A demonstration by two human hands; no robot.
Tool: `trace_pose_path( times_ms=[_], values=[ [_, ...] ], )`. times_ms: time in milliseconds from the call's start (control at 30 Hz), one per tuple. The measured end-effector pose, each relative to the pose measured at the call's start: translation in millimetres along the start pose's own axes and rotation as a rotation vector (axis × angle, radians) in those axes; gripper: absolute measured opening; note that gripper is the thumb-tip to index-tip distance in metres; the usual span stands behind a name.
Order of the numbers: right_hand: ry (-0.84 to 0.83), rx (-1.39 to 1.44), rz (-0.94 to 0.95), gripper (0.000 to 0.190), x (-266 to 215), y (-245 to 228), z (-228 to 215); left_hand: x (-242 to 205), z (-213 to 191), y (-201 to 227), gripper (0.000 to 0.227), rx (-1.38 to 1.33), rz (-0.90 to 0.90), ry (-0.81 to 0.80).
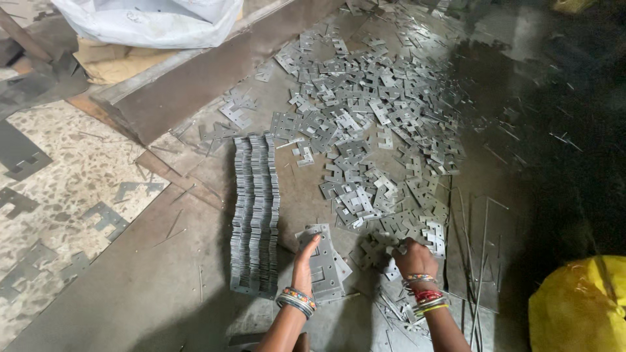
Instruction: The person sits on the floor and repeatedly picks up small metal brackets from a scattered pile, aligns them, and stacks them into neat columns. The person occasionally adjusts the stacks to keep them aligned.
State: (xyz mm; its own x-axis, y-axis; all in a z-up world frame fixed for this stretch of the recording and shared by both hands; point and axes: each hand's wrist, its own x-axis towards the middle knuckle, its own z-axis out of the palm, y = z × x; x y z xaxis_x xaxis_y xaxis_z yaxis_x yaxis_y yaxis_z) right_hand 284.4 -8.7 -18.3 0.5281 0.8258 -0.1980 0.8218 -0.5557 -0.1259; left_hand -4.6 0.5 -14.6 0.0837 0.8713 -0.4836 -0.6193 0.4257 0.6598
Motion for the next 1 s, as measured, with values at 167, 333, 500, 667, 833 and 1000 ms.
trace_pose_path(
  times_ms=[167, 333, 500, 667, 833, 1000],
  values=[
    [0.019, 0.065, 0.133, 0.06, 5, -23, 25, -9, 14, 17, 0.044, -0.286, -0.177, -0.163],
    [0.129, 0.361, 0.119, 0.059, 37, 5, 68, -18, 18, 24, 0.046, -0.274, -0.194, -0.166],
    [0.045, 0.51, 0.12, 0.036, 54, 21, 96, -15, 15, 23, 0.047, 0.013, -0.061, -0.005],
    [-0.059, 0.809, 0.03, 0.018, 34, 0, 57, -14, 19, 22, 0.047, -0.073, -0.065, -0.105],
    [0.29, 0.673, -0.612, 0.022, -48, -49, -51, -15, 16, 17, 0.045, -0.092, -0.137, -0.127],
    [0.524, 0.284, -1.144, 0.036, -109, -83, -104, -3, 10, 11, 0.057, -0.27, -0.357, -0.229]
  ],
)
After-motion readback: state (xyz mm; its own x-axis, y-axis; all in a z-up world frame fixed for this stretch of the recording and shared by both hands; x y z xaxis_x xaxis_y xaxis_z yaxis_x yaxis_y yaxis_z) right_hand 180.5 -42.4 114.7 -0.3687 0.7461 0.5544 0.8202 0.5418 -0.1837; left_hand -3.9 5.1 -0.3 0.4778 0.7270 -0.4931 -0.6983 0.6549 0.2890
